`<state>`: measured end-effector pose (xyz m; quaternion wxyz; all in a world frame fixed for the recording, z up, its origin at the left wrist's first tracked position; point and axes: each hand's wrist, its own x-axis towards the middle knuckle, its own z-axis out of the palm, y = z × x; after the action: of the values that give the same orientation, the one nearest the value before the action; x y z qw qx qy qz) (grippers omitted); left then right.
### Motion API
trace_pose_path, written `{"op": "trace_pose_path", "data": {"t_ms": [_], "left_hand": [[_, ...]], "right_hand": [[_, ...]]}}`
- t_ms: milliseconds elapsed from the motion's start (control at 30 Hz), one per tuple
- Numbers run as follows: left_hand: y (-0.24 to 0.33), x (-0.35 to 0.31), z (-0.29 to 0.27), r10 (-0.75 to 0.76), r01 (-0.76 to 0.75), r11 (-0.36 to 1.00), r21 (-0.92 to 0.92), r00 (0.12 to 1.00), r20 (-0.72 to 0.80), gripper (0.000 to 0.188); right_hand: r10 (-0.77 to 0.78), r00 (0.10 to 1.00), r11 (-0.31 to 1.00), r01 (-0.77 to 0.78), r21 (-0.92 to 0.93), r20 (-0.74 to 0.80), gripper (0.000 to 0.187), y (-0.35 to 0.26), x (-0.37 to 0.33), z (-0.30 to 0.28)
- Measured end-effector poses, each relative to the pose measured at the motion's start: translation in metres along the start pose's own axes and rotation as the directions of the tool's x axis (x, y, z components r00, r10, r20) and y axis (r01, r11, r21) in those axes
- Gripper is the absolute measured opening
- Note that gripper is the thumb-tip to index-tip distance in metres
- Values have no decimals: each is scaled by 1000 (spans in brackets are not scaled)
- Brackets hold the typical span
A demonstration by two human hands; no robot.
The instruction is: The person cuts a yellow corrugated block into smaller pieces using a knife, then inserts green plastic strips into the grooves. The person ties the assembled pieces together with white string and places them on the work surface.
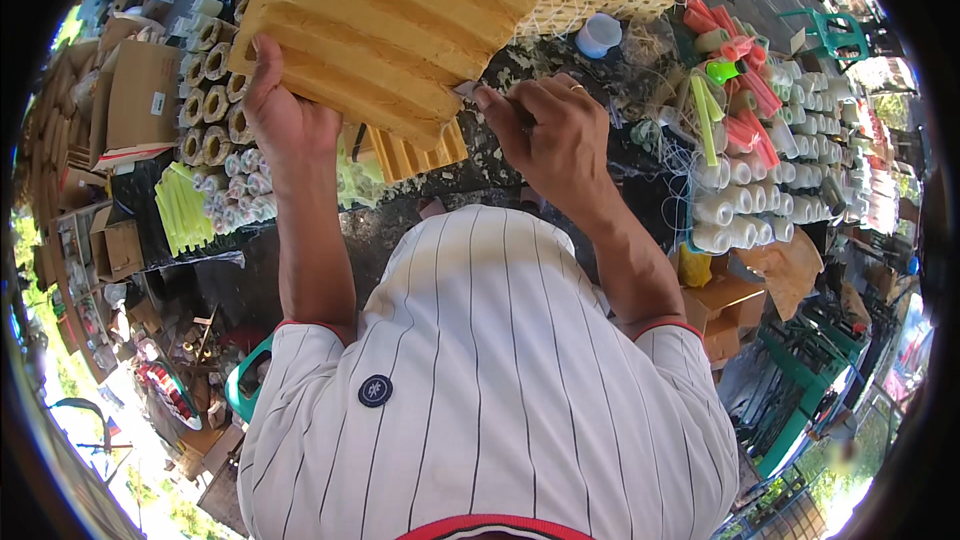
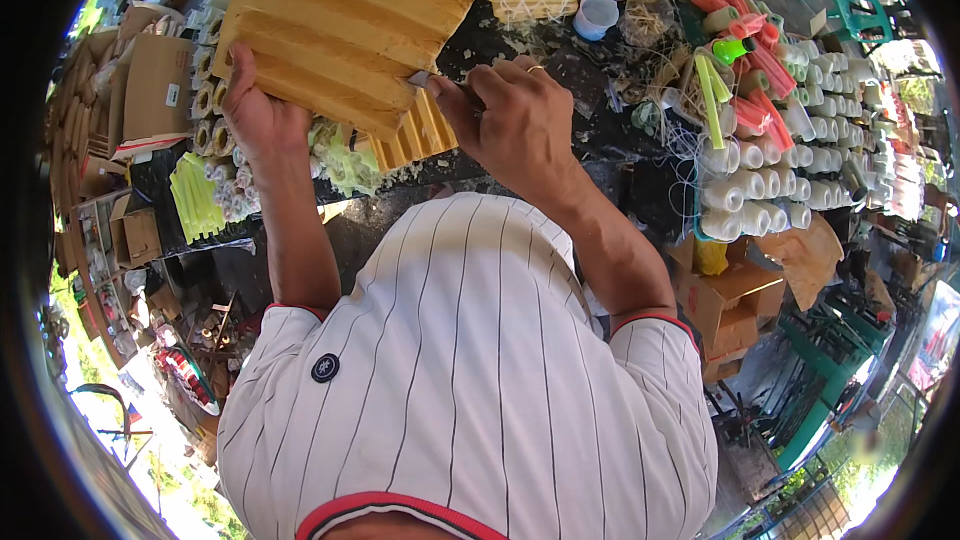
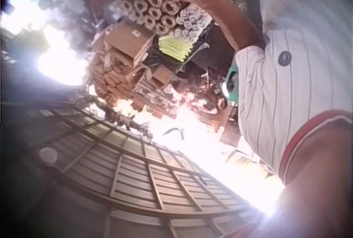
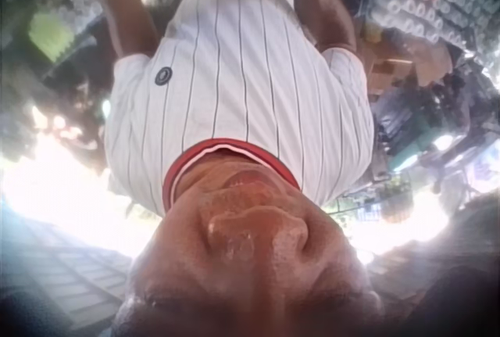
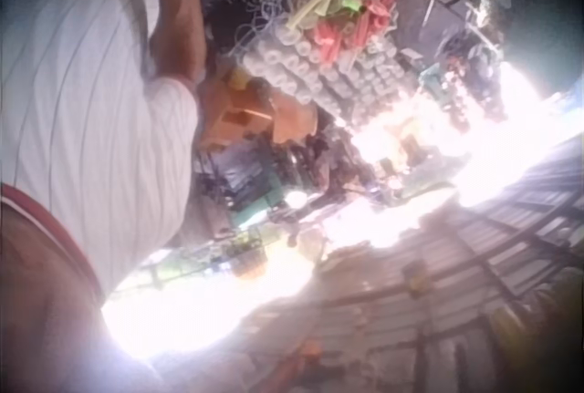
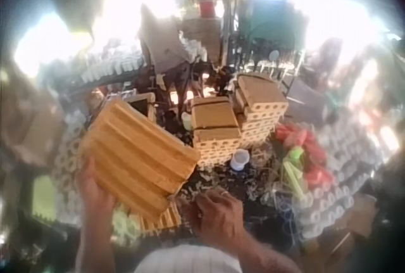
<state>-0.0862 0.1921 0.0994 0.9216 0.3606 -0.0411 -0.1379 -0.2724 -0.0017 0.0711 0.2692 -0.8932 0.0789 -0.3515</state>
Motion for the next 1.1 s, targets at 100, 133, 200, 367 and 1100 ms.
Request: {"op": "trace_pose_path", "data": {"t_ms": [100,133,200,367,1100], "left_hand": [[2,0,-3,16,-12,999,-53,997,74,46],[3,-1,-4,17,-9,997,-76,994,108,46],[4,-1,-5,24,-10,995,-101,989,144,46],[7,11,-6,18,29,978,-204,974,224,46],[-7,13,11,42,-39,998,-49,997,60,46]], "right_hand": [[13,999,998,-15,58,36,48,4,-5,2],[-3,999,997,0,76,37,46,7,-5,3],[101,987,977,-122,177,122,41,5,-5,1],[336,784,766,-550,333,522,31,15,5,-11],[97,995,995,-96,24,-19,42,12,10,9]]}}
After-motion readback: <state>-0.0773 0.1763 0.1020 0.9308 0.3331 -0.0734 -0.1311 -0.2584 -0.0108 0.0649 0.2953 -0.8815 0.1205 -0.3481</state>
